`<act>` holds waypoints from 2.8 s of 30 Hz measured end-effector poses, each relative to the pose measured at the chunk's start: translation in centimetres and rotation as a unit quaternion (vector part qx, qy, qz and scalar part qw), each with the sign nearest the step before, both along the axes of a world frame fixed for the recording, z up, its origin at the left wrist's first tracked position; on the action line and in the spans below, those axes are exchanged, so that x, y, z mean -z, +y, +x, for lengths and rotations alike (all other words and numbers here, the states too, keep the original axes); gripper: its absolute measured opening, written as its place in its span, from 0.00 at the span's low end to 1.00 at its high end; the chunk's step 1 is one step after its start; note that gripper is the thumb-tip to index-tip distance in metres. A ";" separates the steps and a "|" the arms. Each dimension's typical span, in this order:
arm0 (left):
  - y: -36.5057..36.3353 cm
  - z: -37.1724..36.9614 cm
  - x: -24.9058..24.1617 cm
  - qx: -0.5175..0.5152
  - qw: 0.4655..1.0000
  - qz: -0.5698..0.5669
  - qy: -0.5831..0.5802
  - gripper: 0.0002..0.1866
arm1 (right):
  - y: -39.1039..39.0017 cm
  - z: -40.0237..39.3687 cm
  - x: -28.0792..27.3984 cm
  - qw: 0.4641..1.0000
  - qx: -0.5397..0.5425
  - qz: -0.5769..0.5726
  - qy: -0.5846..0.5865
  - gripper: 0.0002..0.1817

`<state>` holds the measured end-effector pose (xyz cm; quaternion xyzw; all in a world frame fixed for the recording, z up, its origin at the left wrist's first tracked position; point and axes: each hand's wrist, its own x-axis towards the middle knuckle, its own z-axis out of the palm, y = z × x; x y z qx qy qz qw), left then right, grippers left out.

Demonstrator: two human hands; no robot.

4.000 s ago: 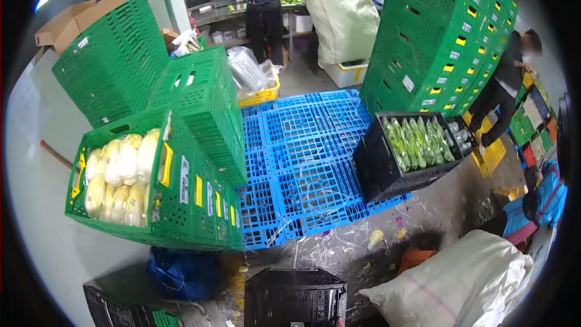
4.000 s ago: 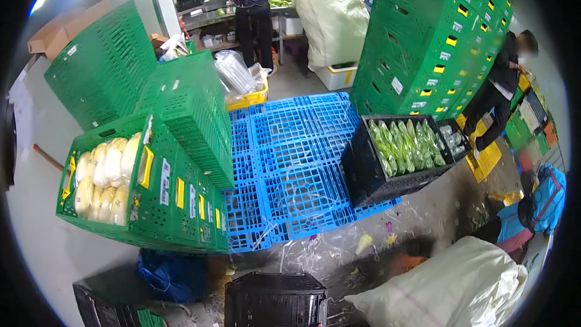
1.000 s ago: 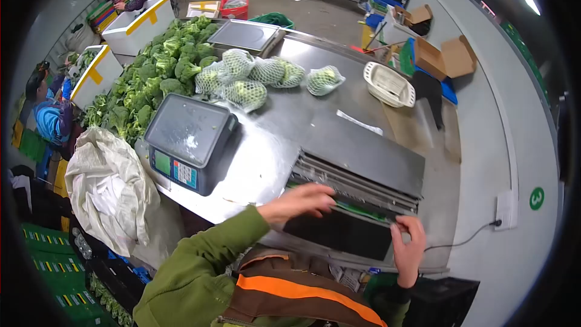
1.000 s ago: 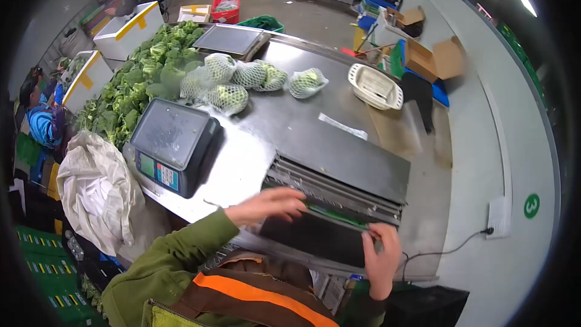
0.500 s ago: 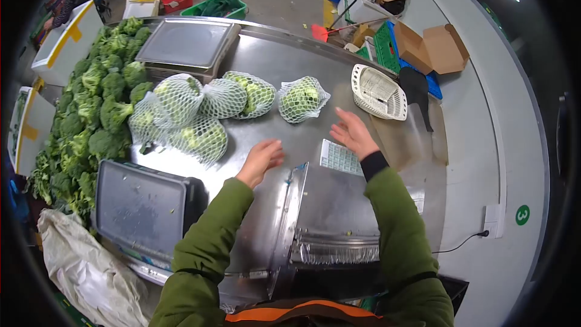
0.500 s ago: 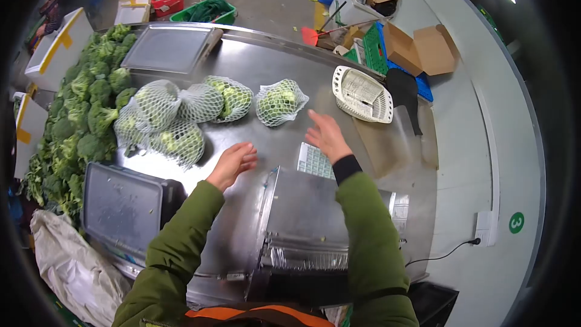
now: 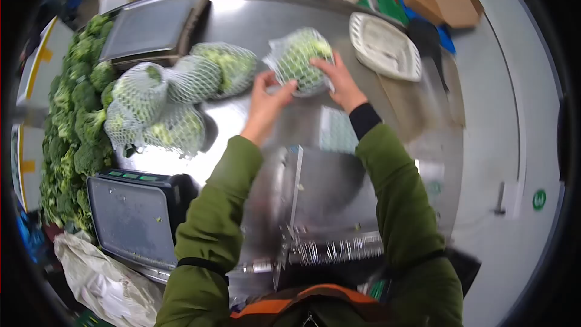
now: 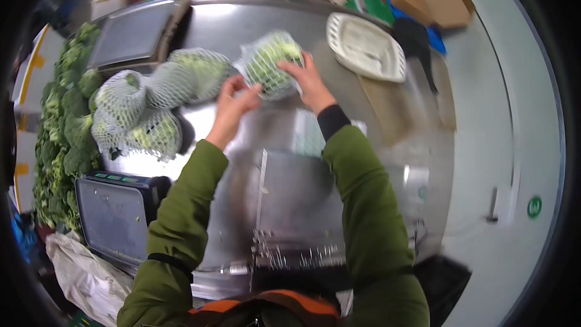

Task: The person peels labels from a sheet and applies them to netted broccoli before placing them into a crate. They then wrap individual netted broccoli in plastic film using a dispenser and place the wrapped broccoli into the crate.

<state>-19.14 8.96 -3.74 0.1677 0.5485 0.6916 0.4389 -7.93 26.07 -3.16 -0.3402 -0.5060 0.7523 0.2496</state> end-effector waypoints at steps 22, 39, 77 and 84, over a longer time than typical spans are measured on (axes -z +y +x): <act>-21.6 16.3 -9.8 0.239 0.904 -0.106 0.339 0.12 | -18.7 37.7 -14.7 0.936 0.015 0.261 -0.236 0.34; -26.5 17.5 -13.2 0.347 0.806 -0.048 0.477 0.07 | -24.2 44.5 -14.3 0.864 -0.181 0.365 -0.295 0.04; -38.1 34.0 -6.7 0.470 0.810 -0.243 -0.252 0.35 | -43.7 49.6 -6.4 0.855 -0.173 -0.464 -0.152 0.45; -45.0 34.4 -10.4 0.191 0.894 -0.300 -0.273 0.29 | -49.4 51.2 -11.3 0.949 0.072 -0.226 -0.208 0.28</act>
